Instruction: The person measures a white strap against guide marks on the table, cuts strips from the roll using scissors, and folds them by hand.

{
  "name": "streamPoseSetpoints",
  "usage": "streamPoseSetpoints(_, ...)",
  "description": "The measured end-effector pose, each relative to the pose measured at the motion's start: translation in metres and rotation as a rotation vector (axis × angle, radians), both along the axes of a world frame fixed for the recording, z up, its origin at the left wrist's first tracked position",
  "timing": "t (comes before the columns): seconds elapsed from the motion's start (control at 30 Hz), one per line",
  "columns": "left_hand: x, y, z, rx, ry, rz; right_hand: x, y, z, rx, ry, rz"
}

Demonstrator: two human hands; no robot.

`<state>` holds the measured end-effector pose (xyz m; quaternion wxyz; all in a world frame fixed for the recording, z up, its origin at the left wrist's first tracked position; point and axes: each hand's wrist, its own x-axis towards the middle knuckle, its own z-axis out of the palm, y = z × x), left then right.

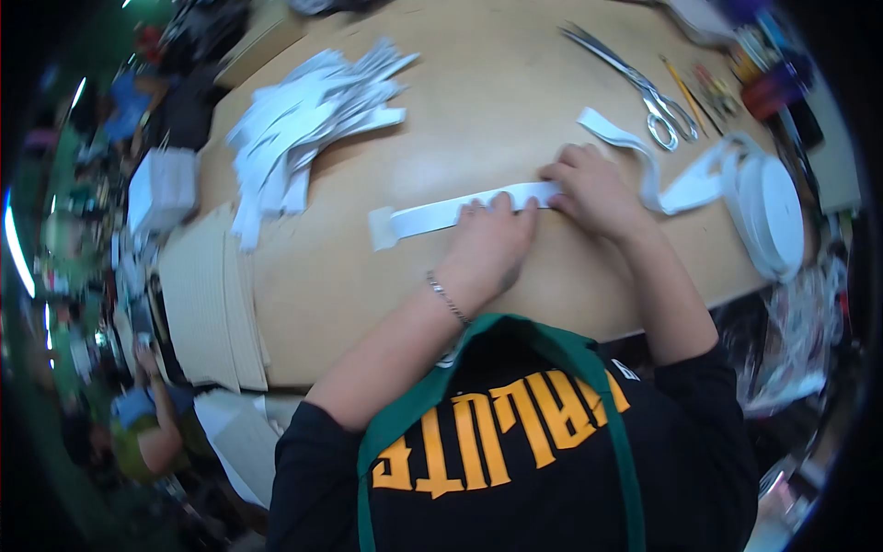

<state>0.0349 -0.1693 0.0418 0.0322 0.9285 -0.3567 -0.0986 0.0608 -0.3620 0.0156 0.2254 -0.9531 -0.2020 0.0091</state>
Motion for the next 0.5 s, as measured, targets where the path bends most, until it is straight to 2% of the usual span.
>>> streamPoseSetpoints(0.1, -0.013, 0.002, -0.014, -0.045, -0.110, 0.070, 0.006, 0.003, 0.004, -0.050, 0.087, 0.020)
streamPoseSetpoints(0.27, -0.020, -0.001, -0.026, -0.064, -0.116, 0.147, 0.010, 0.015, 0.011, -0.154, 0.210, -0.007)
streamPoseSetpoints(0.4, -0.021, -0.004, -0.037, -0.130, -0.156, 0.203, 0.003, 0.018, 0.007, -0.118, 0.128, 0.014)
streamPoseSetpoints(0.5, -0.018, -0.004, -0.029, -0.161, -0.091, 0.227, 0.004, 0.020, 0.004, -0.103, 0.163, -0.014)
